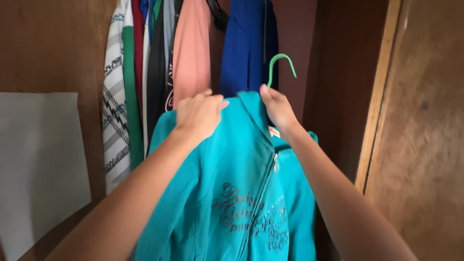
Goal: The person picks up various garments from a pile on a bed, places them on hangers, and hangs them in a wooden wardrobe. Items handled include a denim jacket, a black hoodie, a pink shirt, a blue jacket, and a teal jacket.
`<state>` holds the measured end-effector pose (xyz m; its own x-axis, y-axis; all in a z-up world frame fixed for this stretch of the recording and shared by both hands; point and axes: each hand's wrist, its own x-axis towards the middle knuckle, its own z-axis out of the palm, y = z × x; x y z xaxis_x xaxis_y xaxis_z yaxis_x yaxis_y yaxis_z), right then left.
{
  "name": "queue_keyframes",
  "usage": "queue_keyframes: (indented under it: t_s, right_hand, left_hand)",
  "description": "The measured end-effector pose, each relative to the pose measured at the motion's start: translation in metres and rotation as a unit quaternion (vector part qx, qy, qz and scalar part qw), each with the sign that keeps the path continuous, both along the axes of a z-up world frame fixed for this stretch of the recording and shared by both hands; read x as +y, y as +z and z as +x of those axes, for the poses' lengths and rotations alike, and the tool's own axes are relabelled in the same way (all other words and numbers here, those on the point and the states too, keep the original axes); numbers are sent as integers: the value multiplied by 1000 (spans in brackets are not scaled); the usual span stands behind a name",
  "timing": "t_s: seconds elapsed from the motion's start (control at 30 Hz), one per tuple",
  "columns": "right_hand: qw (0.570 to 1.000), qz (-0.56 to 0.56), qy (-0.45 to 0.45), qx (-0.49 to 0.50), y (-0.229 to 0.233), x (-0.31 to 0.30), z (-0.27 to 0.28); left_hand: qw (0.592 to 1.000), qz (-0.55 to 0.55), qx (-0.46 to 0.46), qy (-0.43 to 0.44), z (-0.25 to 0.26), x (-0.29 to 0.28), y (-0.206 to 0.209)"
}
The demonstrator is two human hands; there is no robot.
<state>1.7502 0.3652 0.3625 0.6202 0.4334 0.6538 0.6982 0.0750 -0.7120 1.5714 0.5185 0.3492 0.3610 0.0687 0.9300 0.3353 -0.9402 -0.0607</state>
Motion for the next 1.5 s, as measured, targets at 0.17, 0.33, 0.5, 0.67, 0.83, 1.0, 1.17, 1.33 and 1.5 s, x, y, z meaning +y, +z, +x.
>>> queue_keyframes:
  t_s: [0.17, 0.33, 0.5, 0.67, 0.83, 1.0, 1.17, 1.33, 1.5]
  right_hand:
    - [997, -72, 19, 36, -20, -3, 48]
    - [1000, -3, 18, -21, -4, 22, 68]
    - [990, 68, 120, 7, 7, 58, 47]
    - [994, 53, 83, -42, 50, 78, 9]
    - [989, -49, 92, -104, 98, 80, -12]
    - [949, -60, 206, -231, 123, 80, 16]
    - [859, -67, -302, -408, 99, 121, 34]
    - [822, -198, -437, -308, 94, 159, 32]
    - [847, -160, -479, -167, 100, 139, 59]
  left_hand:
    - [988, -79, 117, 63, -17, 35, 0]
    - [953, -194, 224, 71, -24, 75, 16]
    - [940, -172, 287, -71, -13, 88, 15]
    - [965, -162, 206, -33, -29, 81, 26]
    - [996, -21, 37, 77, -72, 69, 57]
    - [985, 55, -36, 160, -110, 76, 101]
    - [977, 56, -47, 200, -143, 93, 137]
    - [954, 85, -14, 288, -142, 94, 163]
    - [954, 77, -18, 290, -111, 94, 183]
